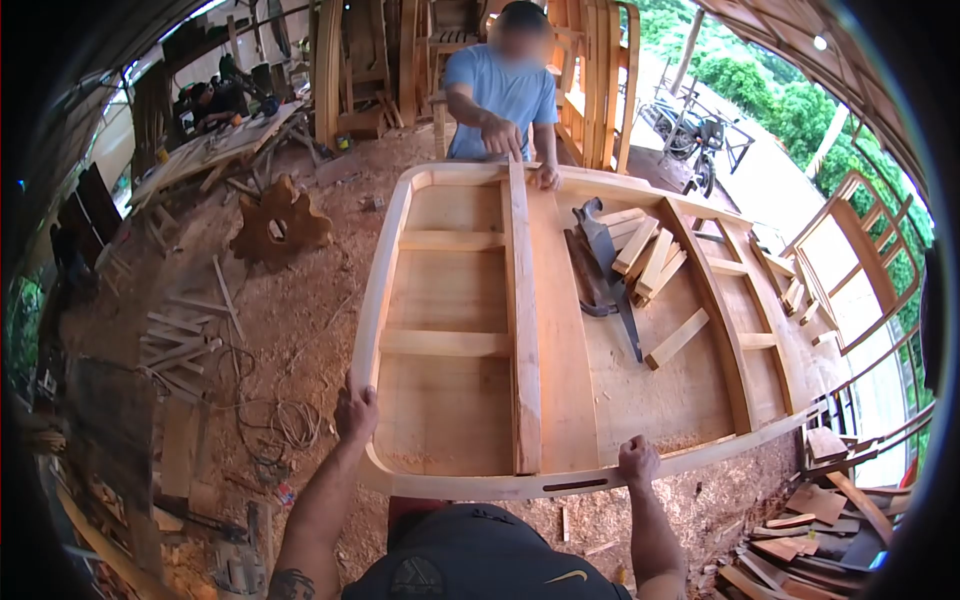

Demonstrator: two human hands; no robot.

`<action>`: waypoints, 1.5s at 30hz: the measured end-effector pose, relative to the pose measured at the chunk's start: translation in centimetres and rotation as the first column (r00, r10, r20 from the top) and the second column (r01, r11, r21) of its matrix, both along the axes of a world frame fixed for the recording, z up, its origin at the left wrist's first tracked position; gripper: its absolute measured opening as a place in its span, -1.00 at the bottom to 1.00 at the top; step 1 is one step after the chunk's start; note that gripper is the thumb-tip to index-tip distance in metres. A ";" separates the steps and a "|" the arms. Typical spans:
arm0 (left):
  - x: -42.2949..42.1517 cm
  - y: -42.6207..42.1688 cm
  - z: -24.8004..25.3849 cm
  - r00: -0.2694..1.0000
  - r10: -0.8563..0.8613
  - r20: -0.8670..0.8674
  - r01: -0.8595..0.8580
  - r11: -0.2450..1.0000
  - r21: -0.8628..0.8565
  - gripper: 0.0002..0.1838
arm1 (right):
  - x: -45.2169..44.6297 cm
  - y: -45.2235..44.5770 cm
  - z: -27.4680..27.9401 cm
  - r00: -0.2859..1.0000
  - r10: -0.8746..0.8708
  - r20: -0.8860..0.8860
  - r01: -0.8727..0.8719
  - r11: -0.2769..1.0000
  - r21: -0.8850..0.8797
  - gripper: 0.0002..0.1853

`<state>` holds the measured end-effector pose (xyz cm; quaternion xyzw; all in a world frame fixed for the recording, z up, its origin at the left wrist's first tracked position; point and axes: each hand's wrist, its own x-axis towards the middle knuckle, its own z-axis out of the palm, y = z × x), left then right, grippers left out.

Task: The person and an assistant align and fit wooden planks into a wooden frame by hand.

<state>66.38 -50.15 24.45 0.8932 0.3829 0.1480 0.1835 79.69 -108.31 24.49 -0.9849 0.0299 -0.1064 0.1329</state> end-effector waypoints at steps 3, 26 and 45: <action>0.0 -0.1 0.1 1.000 0.009 0.008 -0.009 1.000 -0.028 -0.27 | 0.1 -0.1 -0.1 1.000 0.004 0.005 -0.004 1.000 -0.004 -0.83; -0.2 -0.5 1.8 1.000 0.026 0.003 -0.026 0.996 -0.083 -0.28 | 11.6 10.2 16.7 0.584 0.606 -0.540 -0.398 0.794 0.460 -0.71; 0.0 0.0 0.8 1.000 0.017 0.004 -0.017 1.000 -0.010 -0.29 | 25.3 32.9 44.6 0.504 0.688 -0.522 -0.733 0.660 0.163 -0.78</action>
